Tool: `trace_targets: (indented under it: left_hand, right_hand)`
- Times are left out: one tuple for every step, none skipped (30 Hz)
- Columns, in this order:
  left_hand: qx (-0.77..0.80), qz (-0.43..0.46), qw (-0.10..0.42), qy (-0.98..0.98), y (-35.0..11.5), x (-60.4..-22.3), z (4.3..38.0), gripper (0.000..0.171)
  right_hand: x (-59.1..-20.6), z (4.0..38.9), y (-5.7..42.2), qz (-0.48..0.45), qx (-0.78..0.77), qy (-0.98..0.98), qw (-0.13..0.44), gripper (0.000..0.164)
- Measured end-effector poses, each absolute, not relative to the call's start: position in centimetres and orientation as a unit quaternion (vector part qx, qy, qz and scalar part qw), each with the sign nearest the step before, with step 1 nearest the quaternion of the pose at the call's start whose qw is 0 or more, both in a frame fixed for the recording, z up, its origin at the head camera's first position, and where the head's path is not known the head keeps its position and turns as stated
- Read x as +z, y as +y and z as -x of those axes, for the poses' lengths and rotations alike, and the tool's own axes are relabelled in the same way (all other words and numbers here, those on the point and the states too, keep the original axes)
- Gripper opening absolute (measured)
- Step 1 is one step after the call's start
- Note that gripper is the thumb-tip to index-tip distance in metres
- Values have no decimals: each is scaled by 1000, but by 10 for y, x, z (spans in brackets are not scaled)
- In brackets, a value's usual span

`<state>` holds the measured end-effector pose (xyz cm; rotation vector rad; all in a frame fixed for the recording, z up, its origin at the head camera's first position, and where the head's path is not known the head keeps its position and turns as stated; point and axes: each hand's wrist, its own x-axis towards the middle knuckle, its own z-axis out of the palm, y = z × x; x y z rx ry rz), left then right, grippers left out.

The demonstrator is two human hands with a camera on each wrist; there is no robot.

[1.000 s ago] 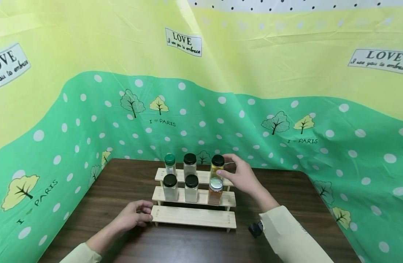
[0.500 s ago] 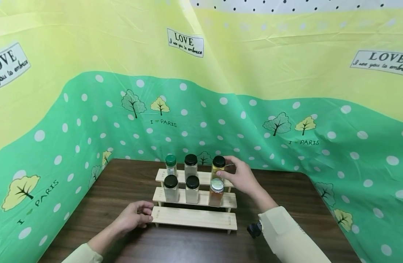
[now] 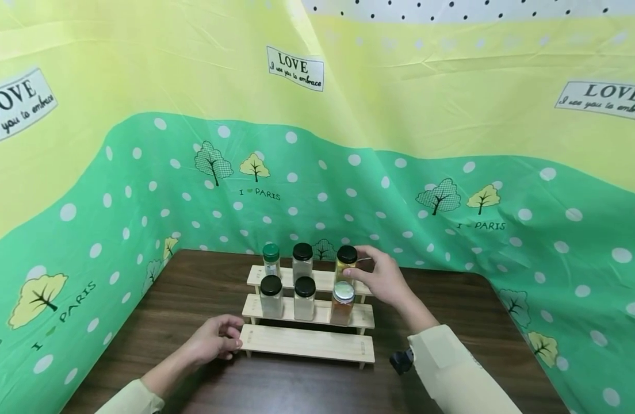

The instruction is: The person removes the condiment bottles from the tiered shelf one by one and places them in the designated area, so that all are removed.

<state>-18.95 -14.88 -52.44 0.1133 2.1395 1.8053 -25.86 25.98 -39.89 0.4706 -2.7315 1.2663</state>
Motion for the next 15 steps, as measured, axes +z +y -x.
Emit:
trace_targets:
  left_hand:
    - [635,-41,170,752,-148,-524,190,48]
    - [635,-41,170,753,-148,-524,190,49]
    - [635,-40,170,753,-148,-524,189,49]
    - [635,-39,170,753,-147,-523,189,49]
    - [634,-39,170,754,-147,-523,189,49]
    - [633,-39,170,755,-147,-523,189,49]
    - [631,-39,170,756,-147,-524,189,49]
    - [630,-38,169,757,-147,-524,190,49]
    - [629,-36,169,758,-147,-524,190,49]
    - [628,-36,169,759,-147,-525,190,49]
    - [627,-36,168,760,-147,-525,190,49]
    - [626,-37,168,760,-147,-525,190,49]
    - [626,-36,167,761,-148,-525,190,49]
    - [626,-36,166,761,-148,-525,191,49]
    - [626,-36,166,761,-148,-524,191,48]
  right_hand:
    - [-398,258,261,-155,414,-896,48,57]
    - [-397,258,262,-157,412,-896,49,58]
    - [-397,257,264,-157,414,-895,49,58]
    - [-397,257,265,-155,414,-895,50,59]
    - [-396,257,267,-155,414,-895,52,59]
    - [-396,257,270,-155,414,-895,53,59]
    - [-396,257,272,-156,414,-895,56,58]
    - [-396,257,275,-154,415,-895,59,58]
    - [-395,257,278,-152,415,-895,61,57]
    - [-395,257,281,-150,413,-896,66,56]
    - [-395,256,285,-147,408,-898,70,57]
    - [-394,256,288,-144,405,-900,72,57]
    - [-394,255,291,-141,403,-901,74,56]
    - [-393,254,295,-137,400,-903,75,56]
    - [-394,252,298,-134,395,-905,77,57]
